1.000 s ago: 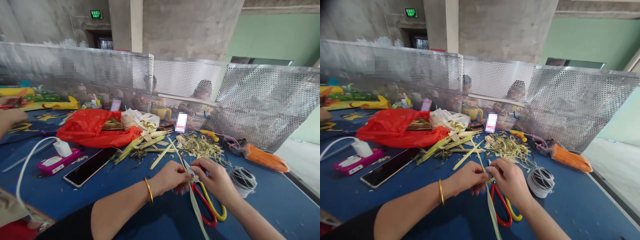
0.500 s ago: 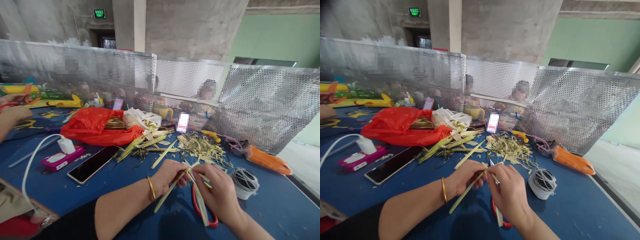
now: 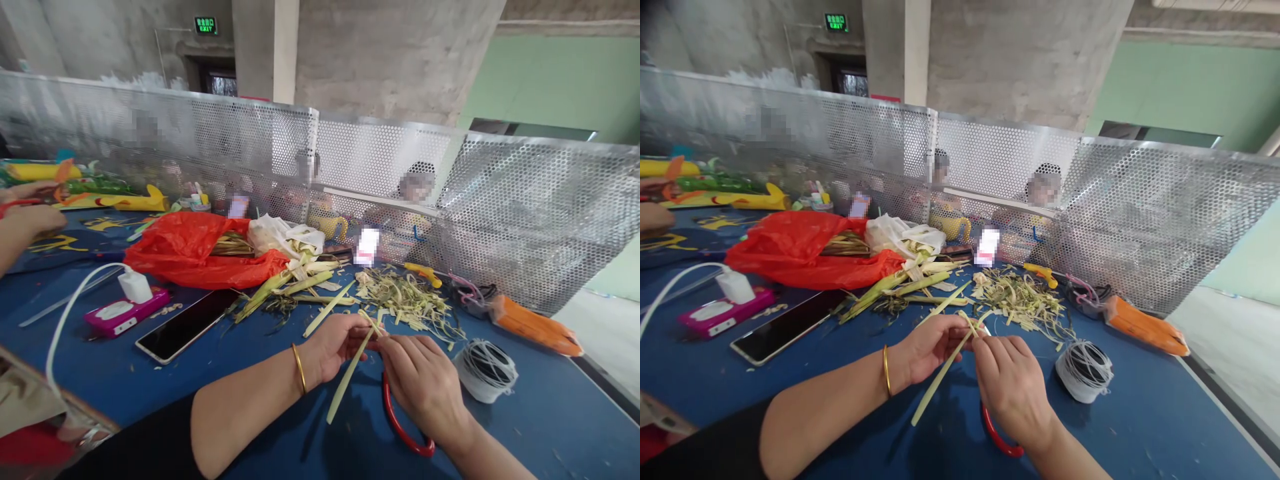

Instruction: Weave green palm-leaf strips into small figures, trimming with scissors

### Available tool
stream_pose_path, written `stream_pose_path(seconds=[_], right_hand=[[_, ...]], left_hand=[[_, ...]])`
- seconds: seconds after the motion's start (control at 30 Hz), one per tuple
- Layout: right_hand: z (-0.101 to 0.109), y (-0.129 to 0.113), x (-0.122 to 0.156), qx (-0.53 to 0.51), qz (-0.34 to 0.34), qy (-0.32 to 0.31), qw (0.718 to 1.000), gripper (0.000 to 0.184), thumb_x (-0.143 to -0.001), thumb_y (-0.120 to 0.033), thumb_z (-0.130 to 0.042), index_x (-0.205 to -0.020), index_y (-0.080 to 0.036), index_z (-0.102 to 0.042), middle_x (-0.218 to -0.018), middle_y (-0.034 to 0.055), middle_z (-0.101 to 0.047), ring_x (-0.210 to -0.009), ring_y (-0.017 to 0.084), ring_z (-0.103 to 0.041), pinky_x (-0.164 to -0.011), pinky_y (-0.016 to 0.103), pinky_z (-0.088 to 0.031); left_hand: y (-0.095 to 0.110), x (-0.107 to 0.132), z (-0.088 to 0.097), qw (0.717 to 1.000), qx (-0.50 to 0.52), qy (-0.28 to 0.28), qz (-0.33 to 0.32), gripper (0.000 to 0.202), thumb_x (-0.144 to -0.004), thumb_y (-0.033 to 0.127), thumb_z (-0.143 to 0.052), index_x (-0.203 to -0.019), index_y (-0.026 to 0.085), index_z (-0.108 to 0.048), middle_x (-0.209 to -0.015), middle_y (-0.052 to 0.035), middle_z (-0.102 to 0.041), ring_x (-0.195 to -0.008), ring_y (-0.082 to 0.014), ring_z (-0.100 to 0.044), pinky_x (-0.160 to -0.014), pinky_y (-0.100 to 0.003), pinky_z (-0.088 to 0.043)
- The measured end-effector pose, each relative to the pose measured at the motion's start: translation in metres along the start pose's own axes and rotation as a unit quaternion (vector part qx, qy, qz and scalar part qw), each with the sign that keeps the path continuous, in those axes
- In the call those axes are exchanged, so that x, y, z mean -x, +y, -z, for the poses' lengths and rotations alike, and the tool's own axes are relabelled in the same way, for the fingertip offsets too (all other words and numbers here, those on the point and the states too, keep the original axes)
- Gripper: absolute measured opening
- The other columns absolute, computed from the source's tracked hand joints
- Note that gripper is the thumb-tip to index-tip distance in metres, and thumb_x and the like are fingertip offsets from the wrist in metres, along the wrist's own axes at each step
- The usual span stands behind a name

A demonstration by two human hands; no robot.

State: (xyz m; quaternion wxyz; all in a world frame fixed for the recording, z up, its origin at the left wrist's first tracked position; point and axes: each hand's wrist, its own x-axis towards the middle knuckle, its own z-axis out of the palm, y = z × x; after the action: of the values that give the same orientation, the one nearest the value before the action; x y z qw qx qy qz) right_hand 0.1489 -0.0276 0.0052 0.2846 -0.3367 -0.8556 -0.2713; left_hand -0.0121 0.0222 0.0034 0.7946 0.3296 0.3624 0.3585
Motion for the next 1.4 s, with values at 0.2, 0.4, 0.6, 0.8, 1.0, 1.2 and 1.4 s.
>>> stream_pose_path(seconds=[0.2,0.4,0.6,0.8,1.0,1.2,1.4], right_hand=[[-0.002,0.0,0.0,0.025,0.019,-0.013,0.999,0.021,-0.093,-0.009,-0.042,-0.1,-0.014,-0.062,-0.087,0.0077,-0.071,-0.075,0.018,-0.061,-0.071,0.033,-0.039],[-0.001,-0.006,-0.001,0.044,0.022,-0.018,0.999,0.025,-0.092,-0.011,-0.043,-0.108,-0.015,-0.061,-0.095,0.0098,-0.069,-0.086,0.022,-0.059,-0.084,0.039,-0.04],[-0.008,-0.017,0.0,0.056,0.117,-0.083,0.988,0.026,-0.092,-0.01,-0.04,-0.099,-0.014,-0.064,-0.096,0.0088,-0.065,-0.098,0.024,-0.057,-0.099,0.044,-0.036],[-0.005,-0.012,-0.001,-0.095,-0.04,-0.006,0.995,0.023,-0.093,-0.014,-0.042,-0.093,-0.019,-0.064,-0.087,0.0062,-0.065,-0.084,0.02,-0.06,-0.081,0.037,-0.044],[-0.015,0.007,-0.003,-0.36,-0.463,0.037,0.809,0.023,-0.085,-0.039,-0.058,-0.077,-0.018,-0.063,-0.076,0.0061,-0.068,-0.073,0.021,-0.062,-0.068,0.032,-0.048],[-0.03,0.008,0.0,-0.426,-0.521,-0.006,0.739,0.031,-0.08,-0.047,-0.057,-0.069,-0.018,-0.057,-0.064,0.0024,-0.063,-0.06,0.018,-0.056,-0.056,0.028,-0.043],[-0.026,0.002,-0.005,-0.526,-0.561,-0.001,0.639,0.032,-0.073,-0.048,-0.066,-0.069,-0.018,-0.056,-0.057,-0.0022,-0.058,-0.05,0.013,-0.05,-0.048,0.024,-0.039]], left_hand=[[0.001,0.003,-0.001,1.0,0.008,-0.013,-0.022,0.016,-0.072,0.021,-0.058,-0.078,0.011,-0.07,-0.085,-0.0088,-0.072,-0.06,-0.01,-0.06,-0.047,-0.017,-0.042],[-0.004,-0.001,0.0,0.998,-0.021,-0.004,-0.064,0.017,-0.065,0.024,-0.074,-0.074,0.011,-0.068,-0.074,-0.0047,-0.068,-0.06,-0.0086,-0.057,-0.056,-0.019,-0.044],[-0.01,0.001,-0.002,0.995,-0.043,0.02,-0.083,0.024,-0.061,0.028,-0.079,-0.069,0.011,-0.065,-0.059,0.0016,-0.058,-0.05,-0.0055,-0.048,-0.049,-0.018,-0.032],[-0.013,0.0,-0.002,0.996,-0.038,0.011,-0.086,0.026,-0.057,0.029,-0.082,-0.067,0.013,-0.063,-0.063,0.0003,-0.064,-0.057,-0.0088,-0.056,-0.057,-0.02,-0.042],[-0.009,0.002,-0.005,0.996,-0.053,0.028,-0.071,0.017,-0.069,0.025,-0.075,-0.079,0.013,-0.067,-0.075,-0.0068,-0.072,-0.067,-0.0152,-0.068,-0.065,-0.024,-0.05],[-0.011,0.001,-0.003,0.994,-0.075,0.005,-0.075,0.027,-0.066,0.031,-0.078,-0.082,0.012,-0.069,-0.075,-0.0068,-0.071,-0.066,-0.0146,-0.065,-0.067,-0.027,-0.051],[-0.014,0.001,-0.004,0.985,-0.127,0.015,-0.113,0.028,-0.061,0.03,-0.08,-0.079,0.012,-0.068,-0.076,-0.0041,-0.069,-0.07,-0.0155,-0.064,-0.068,-0.027,-0.051]])
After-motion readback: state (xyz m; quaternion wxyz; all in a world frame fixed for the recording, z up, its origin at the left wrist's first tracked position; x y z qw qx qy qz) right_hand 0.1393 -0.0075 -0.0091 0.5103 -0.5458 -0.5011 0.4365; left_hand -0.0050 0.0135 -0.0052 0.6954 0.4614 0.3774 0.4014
